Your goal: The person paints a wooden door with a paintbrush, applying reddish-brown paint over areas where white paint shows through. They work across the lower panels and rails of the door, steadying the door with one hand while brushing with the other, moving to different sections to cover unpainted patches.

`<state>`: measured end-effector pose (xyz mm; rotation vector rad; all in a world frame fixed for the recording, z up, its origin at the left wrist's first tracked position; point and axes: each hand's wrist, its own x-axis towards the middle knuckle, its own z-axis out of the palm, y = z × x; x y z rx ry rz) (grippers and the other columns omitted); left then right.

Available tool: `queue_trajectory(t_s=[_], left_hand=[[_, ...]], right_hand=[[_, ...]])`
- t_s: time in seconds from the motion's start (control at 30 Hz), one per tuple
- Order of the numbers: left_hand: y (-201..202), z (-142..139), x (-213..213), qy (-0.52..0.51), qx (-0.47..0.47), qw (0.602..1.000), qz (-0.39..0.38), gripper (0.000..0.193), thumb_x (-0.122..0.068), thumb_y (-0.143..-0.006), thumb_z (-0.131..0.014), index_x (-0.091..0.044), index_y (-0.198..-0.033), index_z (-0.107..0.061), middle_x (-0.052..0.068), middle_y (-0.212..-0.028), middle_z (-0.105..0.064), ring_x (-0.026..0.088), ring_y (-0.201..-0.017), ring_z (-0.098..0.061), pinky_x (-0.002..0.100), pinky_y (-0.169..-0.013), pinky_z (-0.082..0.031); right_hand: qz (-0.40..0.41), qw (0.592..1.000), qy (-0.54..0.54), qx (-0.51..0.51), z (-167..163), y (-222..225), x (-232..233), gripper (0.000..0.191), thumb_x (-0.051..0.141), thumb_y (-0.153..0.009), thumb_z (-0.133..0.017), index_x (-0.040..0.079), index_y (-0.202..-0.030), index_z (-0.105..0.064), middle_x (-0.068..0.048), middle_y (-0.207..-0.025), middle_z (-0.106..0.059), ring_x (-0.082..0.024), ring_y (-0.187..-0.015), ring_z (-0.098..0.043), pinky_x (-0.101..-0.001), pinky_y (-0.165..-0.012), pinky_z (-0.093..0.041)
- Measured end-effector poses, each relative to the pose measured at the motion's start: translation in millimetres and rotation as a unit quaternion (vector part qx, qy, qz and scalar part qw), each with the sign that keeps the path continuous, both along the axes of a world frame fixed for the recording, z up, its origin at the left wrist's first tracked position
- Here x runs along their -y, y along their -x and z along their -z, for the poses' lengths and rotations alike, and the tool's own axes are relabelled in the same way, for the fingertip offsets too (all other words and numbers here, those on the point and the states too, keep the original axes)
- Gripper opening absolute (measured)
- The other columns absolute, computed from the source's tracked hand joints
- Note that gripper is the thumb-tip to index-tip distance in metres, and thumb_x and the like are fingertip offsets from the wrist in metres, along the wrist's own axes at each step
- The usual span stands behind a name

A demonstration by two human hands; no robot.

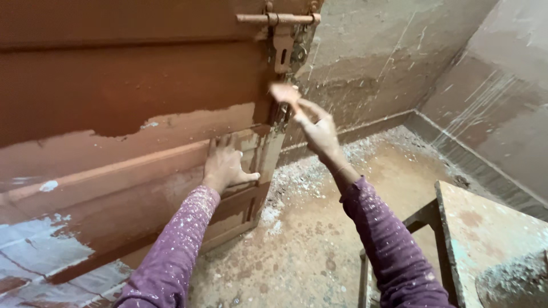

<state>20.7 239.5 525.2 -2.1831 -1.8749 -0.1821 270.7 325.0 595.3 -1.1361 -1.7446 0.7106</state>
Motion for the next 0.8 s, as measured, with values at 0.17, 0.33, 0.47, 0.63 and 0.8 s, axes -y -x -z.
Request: queue_trajectory(t_s=[0.17, 0.33, 0.47, 0.63, 0.8], left_hand=[[-1, 2, 2, -0.004, 0.021, 1.0, -0.002, 0.09, -0.087, -0.065, -0.065, -0.007, -0.102, -0.079, 0.015, -0.148, -0.046, 0.035, -0.138, -0.037, 0.059, -0.117, -0.027], [-2, 5, 1, -0.015, 0.059, 0.998, 0.0, 0.086, -0.082, -0.061, -0.067, -0.008, -0.104, -0.079, 0.012, -0.15, -0.045, 0.034, -0.142, -0.035, 0.059, -0.119, -0.026], [-1, 4, -1, 0.005, 0.04, 0.999, 0.003, 0.091, -0.086, -0.063, -0.068, -0.007, -0.106, -0.078, 0.018, -0.156, -0.036, 0.039, -0.144, -0.029, 0.062, -0.119, -0.021], [2, 4, 0, 0.083, -0.051, 0.995, -0.002, 0.086, -0.082, -0.073, -0.065, -0.009, -0.118, -0.074, 0.019, -0.166, -0.025, 0.041, -0.154, -0.022, 0.059, -0.126, -0.016], [7, 10, 0, 0.057, -0.105, 0.991, 0.06, 0.117, -0.079, -0.073, -0.064, -0.01, -0.157, -0.02, 0.015, -0.168, -0.006, 0.033, -0.155, -0.009, 0.054, -0.124, -0.009]], right_hand=[[0.002, 0.998, -0.043, 0.048, 42, 4, 9, 0.049, 0.041, -0.103, -0.064, 0.009, -0.14, -0.063, -0.016, -0.134, -0.07, -0.013, -0.102, -0.072, -0.0351, -0.086, -0.057], [-0.052, 0.983, 0.109, 0.139, 96, 5, 28, 0.051, 0.041, -0.095, -0.059, 0.012, -0.137, -0.064, -0.014, -0.133, -0.071, -0.02, -0.104, -0.077, -0.0442, -0.093, -0.063], [-0.01, 0.996, 0.074, 0.048, 50, 0, 11, 0.05, 0.038, -0.095, -0.063, 0.012, -0.138, -0.062, -0.014, -0.136, -0.066, -0.018, -0.11, -0.07, -0.0437, -0.091, -0.059], [0.0, 0.997, 0.068, -0.024, 14, -9, 0, 0.057, 0.03, -0.1, -0.065, 0.018, -0.156, -0.061, -0.031, -0.122, -0.076, -0.035, -0.073, -0.061, -0.0525, -0.062, -0.053], [-0.03, 0.968, 0.163, 0.19, 66, 0, 32, 0.045, 0.036, -0.098, -0.055, 0.025, -0.141, -0.064, -0.012, -0.119, -0.082, -0.016, -0.06, -0.06, -0.0286, -0.05, -0.051]])
